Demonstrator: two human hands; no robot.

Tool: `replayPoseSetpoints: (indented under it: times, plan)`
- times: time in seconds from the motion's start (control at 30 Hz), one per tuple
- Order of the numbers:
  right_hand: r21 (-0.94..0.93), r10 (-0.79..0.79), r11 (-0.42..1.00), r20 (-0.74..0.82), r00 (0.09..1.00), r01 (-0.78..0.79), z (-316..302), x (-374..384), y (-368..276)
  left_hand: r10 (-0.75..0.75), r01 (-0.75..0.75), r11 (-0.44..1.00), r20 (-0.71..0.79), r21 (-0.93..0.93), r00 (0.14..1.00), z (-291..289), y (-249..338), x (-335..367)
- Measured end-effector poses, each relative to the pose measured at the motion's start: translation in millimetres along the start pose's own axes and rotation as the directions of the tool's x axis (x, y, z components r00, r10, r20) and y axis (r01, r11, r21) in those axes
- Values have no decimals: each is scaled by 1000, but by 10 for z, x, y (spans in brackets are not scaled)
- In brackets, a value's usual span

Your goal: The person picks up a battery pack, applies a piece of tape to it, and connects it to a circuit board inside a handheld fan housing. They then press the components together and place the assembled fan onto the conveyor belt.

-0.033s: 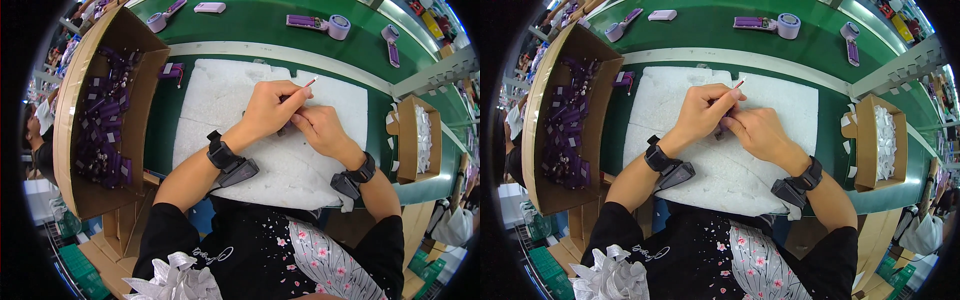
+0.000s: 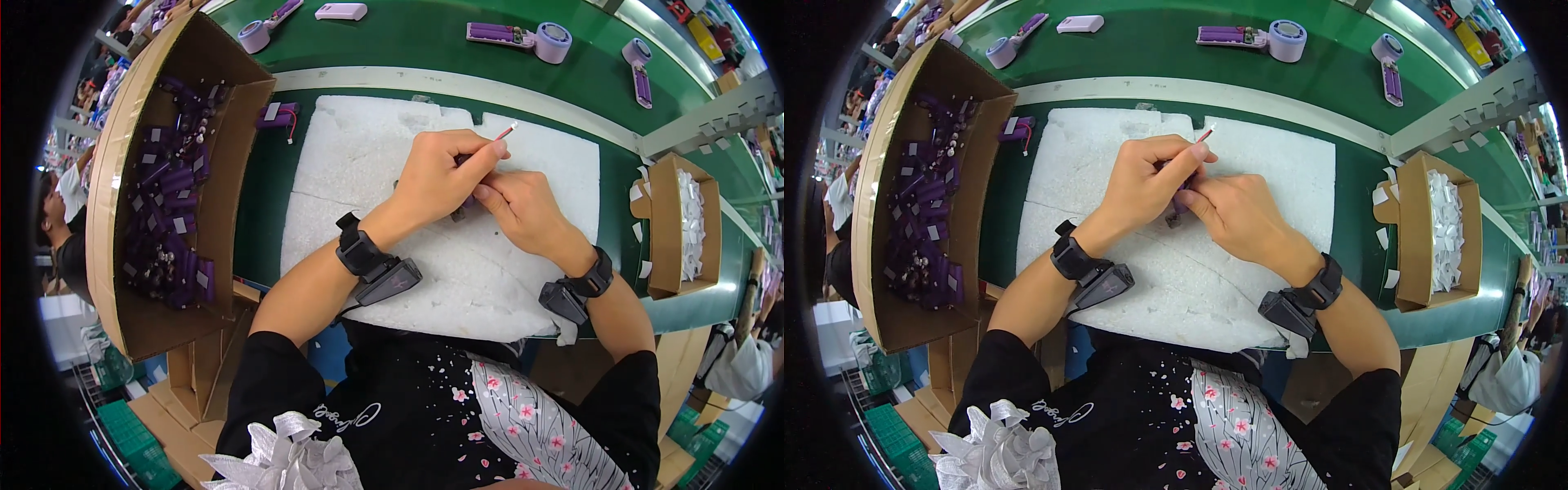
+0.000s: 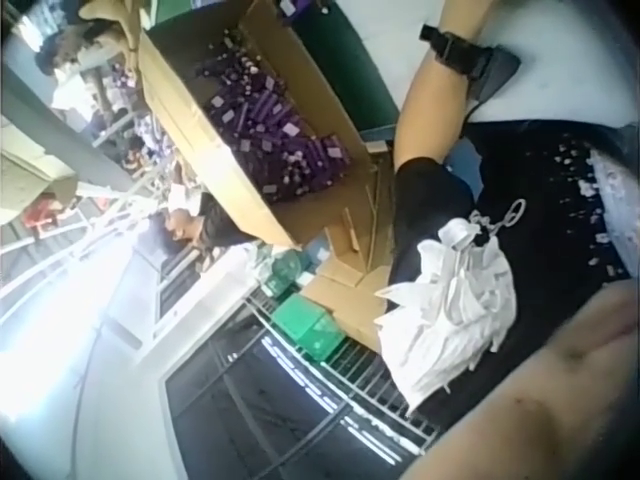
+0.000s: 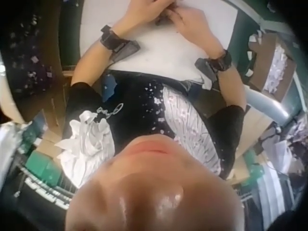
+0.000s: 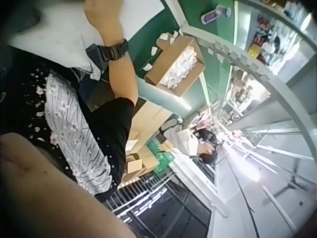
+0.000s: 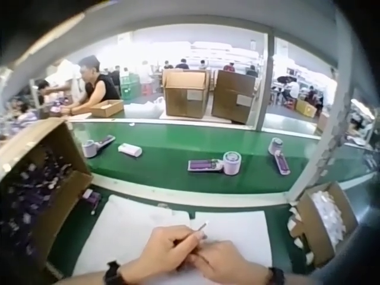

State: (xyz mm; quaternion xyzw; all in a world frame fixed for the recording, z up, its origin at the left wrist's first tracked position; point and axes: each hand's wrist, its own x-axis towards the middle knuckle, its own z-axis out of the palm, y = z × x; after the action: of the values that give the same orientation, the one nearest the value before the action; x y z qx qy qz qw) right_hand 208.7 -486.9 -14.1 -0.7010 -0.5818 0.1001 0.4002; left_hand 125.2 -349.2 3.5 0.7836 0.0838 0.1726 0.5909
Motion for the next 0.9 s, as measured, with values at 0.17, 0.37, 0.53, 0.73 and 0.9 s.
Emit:
replayPoseSetpoints:
  times: [0.17,0.37,0.53,0.73,0.9]
  plan:
    - [-29,9,1000,8,1000,-9,11,2,-6,5,-6,1000,-56,-5,998,-21,-39,-3]
    - [-35,25,999,66,998,-23,6,21,-24,40,-36,996,-53,76,998,-51,-15,-6]
    - [-6,-19,1000,66,998,20,-35,47,-62,62,-58,996,-51,69,997,-46,-20,-6]
    - [-25,6,1000,29,1000,-5,21,31,-27,7,-5,999,-53,43,999,-52,-12,-27]
    - [-33,-19,999,19,1000,20,28,41,-22,51,-47,996,-48,74,998,-65,-8,-16]
